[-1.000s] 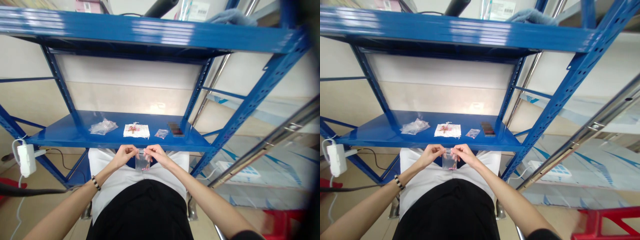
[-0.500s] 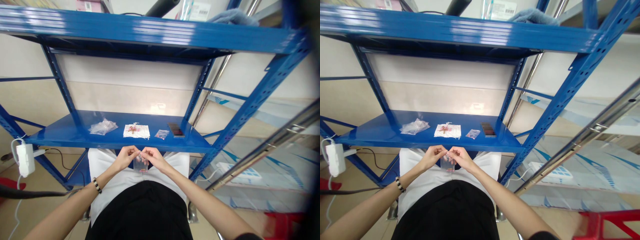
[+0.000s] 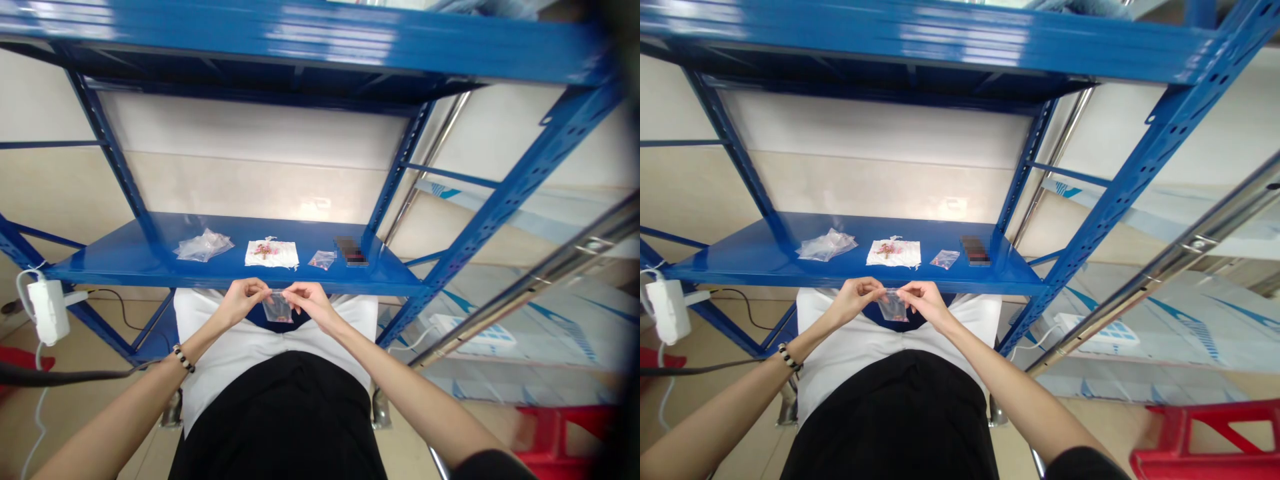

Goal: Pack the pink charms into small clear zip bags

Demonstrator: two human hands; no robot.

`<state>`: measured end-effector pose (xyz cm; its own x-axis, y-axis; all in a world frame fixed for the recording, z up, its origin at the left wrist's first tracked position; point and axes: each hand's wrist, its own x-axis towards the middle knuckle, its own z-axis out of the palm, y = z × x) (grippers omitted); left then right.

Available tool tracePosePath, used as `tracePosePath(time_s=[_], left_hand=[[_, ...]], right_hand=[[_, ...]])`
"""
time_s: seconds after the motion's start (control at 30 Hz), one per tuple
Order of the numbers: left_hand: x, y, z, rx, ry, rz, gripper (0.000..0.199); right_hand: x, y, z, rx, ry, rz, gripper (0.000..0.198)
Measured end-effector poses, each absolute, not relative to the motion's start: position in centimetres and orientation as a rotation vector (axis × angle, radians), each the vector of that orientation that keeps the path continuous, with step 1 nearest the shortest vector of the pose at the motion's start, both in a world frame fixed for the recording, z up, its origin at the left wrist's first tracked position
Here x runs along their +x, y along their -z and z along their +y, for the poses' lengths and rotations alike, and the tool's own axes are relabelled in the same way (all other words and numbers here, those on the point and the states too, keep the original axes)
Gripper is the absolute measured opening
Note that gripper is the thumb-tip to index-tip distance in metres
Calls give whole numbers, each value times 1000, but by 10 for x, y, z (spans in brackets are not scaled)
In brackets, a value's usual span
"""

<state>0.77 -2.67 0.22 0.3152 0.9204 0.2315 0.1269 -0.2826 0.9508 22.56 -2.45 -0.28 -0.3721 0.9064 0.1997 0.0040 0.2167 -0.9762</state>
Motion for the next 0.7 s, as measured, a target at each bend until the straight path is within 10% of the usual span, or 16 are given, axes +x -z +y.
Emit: tracePosePath(time_s=[0.7], left_hand=[[20,10,-26,1832,-1142,1023,26]], right_hand=[[226,0,-22,-818,-1273,-1759,33]])
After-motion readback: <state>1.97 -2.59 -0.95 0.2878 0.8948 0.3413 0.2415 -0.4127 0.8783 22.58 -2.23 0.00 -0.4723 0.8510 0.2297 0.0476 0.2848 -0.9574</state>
